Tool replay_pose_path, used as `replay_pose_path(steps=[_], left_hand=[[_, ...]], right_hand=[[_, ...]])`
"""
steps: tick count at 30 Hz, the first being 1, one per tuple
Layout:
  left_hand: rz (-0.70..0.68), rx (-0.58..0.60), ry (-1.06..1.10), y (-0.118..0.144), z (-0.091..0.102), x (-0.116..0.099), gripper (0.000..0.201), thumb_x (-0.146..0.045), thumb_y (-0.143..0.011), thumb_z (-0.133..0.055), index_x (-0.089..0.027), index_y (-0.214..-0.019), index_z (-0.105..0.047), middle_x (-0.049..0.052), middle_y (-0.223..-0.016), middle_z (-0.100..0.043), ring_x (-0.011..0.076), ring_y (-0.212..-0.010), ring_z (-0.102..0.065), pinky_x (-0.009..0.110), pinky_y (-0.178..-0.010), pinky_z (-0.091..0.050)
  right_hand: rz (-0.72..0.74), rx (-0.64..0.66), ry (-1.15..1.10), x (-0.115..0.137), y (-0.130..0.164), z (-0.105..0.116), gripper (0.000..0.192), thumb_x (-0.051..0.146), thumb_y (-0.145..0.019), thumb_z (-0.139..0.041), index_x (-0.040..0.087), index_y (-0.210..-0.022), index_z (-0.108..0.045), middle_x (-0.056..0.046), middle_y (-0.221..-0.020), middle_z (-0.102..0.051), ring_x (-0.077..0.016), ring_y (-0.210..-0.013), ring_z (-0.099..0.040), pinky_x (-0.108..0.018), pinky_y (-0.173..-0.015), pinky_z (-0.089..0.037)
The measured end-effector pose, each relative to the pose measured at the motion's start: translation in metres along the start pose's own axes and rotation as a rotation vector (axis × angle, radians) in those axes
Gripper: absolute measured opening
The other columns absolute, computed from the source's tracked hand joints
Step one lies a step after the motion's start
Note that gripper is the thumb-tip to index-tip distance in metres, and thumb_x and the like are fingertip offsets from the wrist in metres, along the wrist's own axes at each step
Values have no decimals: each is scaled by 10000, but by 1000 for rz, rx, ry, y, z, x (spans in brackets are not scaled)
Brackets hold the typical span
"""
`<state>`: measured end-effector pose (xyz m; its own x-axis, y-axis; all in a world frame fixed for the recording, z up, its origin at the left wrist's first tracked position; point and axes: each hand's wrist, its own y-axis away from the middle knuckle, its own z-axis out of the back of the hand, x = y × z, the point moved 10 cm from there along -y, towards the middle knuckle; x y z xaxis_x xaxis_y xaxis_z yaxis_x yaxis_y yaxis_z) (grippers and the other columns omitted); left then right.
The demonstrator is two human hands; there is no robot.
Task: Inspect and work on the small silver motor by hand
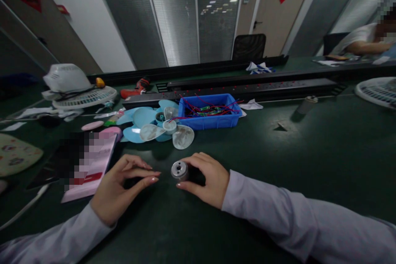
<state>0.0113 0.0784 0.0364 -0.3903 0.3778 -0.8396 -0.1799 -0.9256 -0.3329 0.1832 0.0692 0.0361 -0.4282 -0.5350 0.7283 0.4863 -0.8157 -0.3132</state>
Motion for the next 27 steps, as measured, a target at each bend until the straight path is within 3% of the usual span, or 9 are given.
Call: replay_pose_path(steps=[3, 6, 10, 15, 20, 27], left_hand=[[26, 98, -56, 3, -4, 11, 253, -324, -750, -722, -217, -876, -529, 27, -800, -707, 248, -778, -730, 385, -703, -601], [-62, 115, -221, 2, -2, 3, 240, -350, -741, -724, -229, -913, -608, 50, -880, -709, 255, -875, -701, 435, -788, -579], [-202, 107, -455, 5, 4, -4, 412, -425, -670, -766, -295, -1046, -659, 82, -1142, -664, 315, -1097, -567, 541, -872, -513], [-351, 97, -654, 10, 2, -8, 202, -448, -749, -688, -401, -942, -725, 43, -1306, -566, 356, -1166, -446, 607, -870, -452], [-309, 123, -624, 6, -3, -14, 150, -402, -782, -676, -392, -921, -731, 16, -1253, -598, 327, -1169, -433, 560, -908, -431], [-337, -88, -309, -3, -4, -49, 144, -171, -855, -595, -240, -969, -652, 15, -984, -693, 211, -1069, -512, 391, -925, -429]], right_hand=[[5, -5, -8, 0, 0, 0, 332, 295, -778, -699, 185, -1076, -604, -60, -945, -644, -217, -892, -576, -374, -795, -466], [0, 0, -8, -1, 0, 0, 339, 297, -776, -700, 182, -1079, -602, -64, -949, -642, -221, -896, -573, -378, -800, -466], [-5, 6, -5, -1, 0, 0, 338, 295, -775, -703, 181, -1078, -603, -64, -952, -641, -219, -898, -572, -377, -803, -464], [-6, 3, -9, -1, 0, 0, 342, 282, -774, -707, 172, -1081, -603, -61, -954, -641, -213, -902, -570, -365, -802, -457], [-15, 10, 4, -3, 0, -2, 347, 300, -779, -700, 161, -1081, -602, -69, -950, -634, -219, -897, -567, -371, -800, -457], [0, -10, -4, -2, 0, -1, 344, 291, -778, -701, 183, -1087, -595, -62, -970, -642, -220, -907, -569, -373, -803, -452]])
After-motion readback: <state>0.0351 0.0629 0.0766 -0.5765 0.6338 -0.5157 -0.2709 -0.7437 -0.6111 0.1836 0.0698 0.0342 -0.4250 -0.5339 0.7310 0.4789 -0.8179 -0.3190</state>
